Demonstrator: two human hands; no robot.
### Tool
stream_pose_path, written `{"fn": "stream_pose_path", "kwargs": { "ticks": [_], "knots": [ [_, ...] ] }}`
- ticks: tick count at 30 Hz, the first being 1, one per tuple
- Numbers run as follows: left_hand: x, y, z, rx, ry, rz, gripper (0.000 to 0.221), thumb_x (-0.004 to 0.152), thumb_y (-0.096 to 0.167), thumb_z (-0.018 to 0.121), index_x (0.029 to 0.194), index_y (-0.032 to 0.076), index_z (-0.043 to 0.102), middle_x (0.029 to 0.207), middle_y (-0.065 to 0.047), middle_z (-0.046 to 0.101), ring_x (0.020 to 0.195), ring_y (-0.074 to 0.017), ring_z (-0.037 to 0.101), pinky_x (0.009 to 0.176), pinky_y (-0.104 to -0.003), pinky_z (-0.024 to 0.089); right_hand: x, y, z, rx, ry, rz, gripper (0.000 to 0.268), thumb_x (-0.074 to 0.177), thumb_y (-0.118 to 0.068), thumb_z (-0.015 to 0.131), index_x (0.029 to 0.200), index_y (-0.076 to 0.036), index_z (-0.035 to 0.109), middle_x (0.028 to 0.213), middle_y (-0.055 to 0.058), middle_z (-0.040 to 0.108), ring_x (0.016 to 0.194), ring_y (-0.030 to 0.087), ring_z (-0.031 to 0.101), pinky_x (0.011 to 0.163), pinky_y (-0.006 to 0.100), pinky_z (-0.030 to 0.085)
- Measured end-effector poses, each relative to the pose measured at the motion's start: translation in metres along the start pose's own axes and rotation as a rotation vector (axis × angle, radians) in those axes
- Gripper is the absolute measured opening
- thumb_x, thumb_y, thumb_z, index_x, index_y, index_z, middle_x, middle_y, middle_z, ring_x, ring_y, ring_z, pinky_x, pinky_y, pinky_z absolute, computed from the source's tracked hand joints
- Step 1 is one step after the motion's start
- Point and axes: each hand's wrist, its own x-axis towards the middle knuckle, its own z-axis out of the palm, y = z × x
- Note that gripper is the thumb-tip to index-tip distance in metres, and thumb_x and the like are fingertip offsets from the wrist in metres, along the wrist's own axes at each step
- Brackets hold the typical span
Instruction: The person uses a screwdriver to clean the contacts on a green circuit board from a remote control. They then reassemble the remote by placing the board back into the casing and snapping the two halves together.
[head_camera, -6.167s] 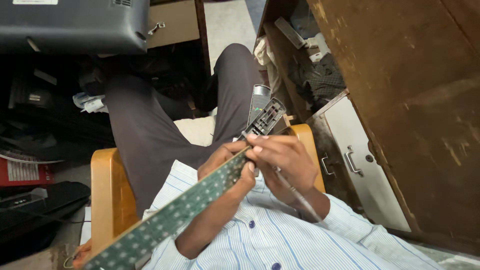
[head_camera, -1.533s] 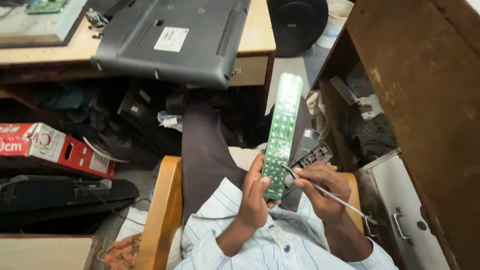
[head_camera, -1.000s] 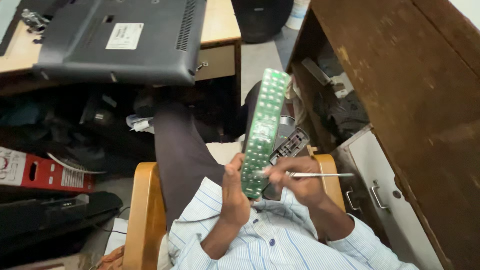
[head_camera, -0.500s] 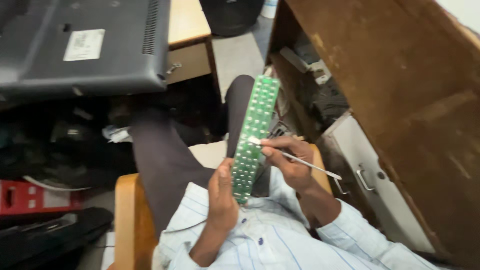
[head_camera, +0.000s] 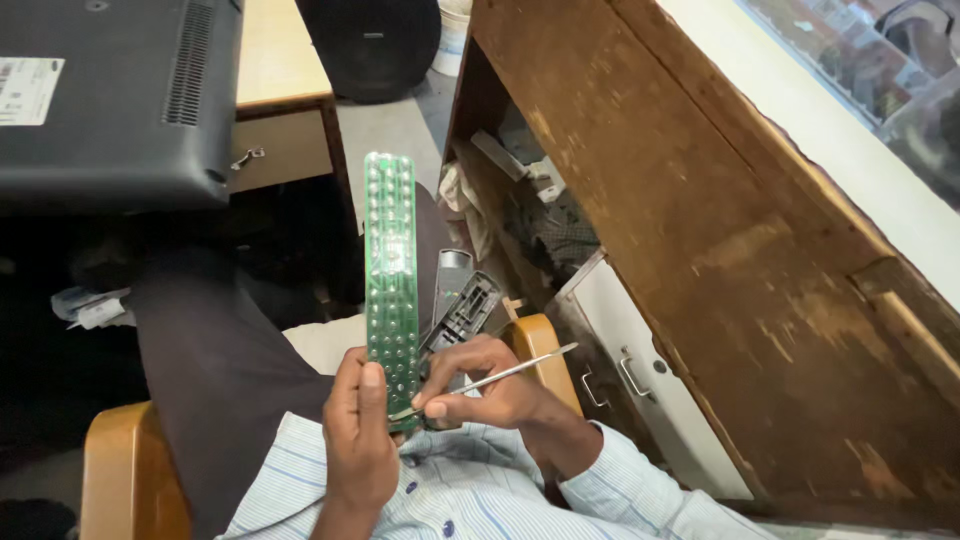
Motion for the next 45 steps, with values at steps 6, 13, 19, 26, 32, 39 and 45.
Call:
{"fn": "stream_pose_path", "kwargs": {
  "ticks": [6,13,19,26,32,39,45],
  "knots": [
    [0.001,0.0,-0.001,0.145,0.046,0.091,0.026,0.104,0.028,0.049,0.11,0.004,0.058,0.066,0.002,0.062,0.051,-0.0009,0.051,0.044,-0.02,0.04,-0.002,-0.008,0.001,-0.181,-0.228,-0.033,0.015,0.097,-0.016,0.077,0.096,-0.001,0.074,0.091,0.011,0.076,0.081,0.019,0.074,0.072,0.032,0.057],
    [0.003,0.0,-0.001,0.068,0.131,0.088,0.027,0.101,0.024,0.057,0.117,0.003,0.051,0.073,0.0,0.059,0.052,-0.0031,0.047,0.044,-0.02,0.038,-0.001,-0.005,0.002,-0.135,-0.152,-0.07,0.015,0.098,-0.015,0.075,0.1,-0.001,0.074,0.093,0.011,0.075,0.083,0.02,0.075,0.075,0.032,0.058],
    [0.009,-0.007,-0.001,-0.011,0.078,0.042,0.035,0.098,0.022,0.06,0.123,0.004,0.045,0.078,-0.001,0.06,0.056,-0.0032,0.049,0.046,-0.019,0.041,-0.008,0.024,0.002,0.051,0.261,-0.036,0.014,0.095,-0.01,0.072,0.097,0.003,0.072,0.085,0.011,0.075,0.07,0.014,0.072,0.064,0.028,0.059],
    [0.01,-0.01,-0.001,-0.111,-0.001,0.082,0.052,0.093,0.011,0.065,0.137,0.005,0.037,0.083,-0.003,0.058,0.059,-0.0043,0.051,0.047,-0.018,0.043,-0.008,0.027,0.011,0.005,0.549,-0.046,0.012,0.097,-0.004,0.068,0.105,0.005,0.07,0.093,0.011,0.072,0.083,0.015,0.071,0.075,0.027,0.059],
    [0.01,-0.006,0.0,-0.112,-0.053,0.097,0.058,0.09,0.003,0.065,0.138,0.002,0.031,0.101,-0.009,0.067,0.074,-0.0091,0.065,0.058,-0.02,0.054,0.001,0.003,0.025,-0.303,0.52,-0.149,0.015,0.092,-0.001,0.074,0.106,0.0,0.071,0.103,0.011,0.07,0.093,0.016,0.069,0.081,0.028,0.056],
    [0.014,-0.01,0.004,-0.167,-0.025,0.077,0.055,0.089,-0.004,0.066,0.132,0.003,0.032,0.099,-0.012,0.067,0.071,-0.0123,0.067,0.055,-0.022,0.054,0.003,-0.011,0.026,-0.46,0.536,-0.151,0.015,0.09,0.001,0.075,0.105,-0.001,0.072,0.103,0.012,0.07,0.096,0.021,0.069,0.085,0.032,0.055],
    [0.015,-0.014,0.001,-0.136,0.037,0.042,0.045,0.094,0.0,0.065,0.126,0.003,0.034,0.092,-0.013,0.067,0.064,-0.0139,0.065,0.05,-0.025,0.053,0.003,-0.005,0.025,-0.45,0.538,-0.243,0.015,0.093,0.0,0.075,0.107,-0.002,0.071,0.104,0.012,0.072,0.096,0.021,0.07,0.086,0.032,0.055]
  ]
}}
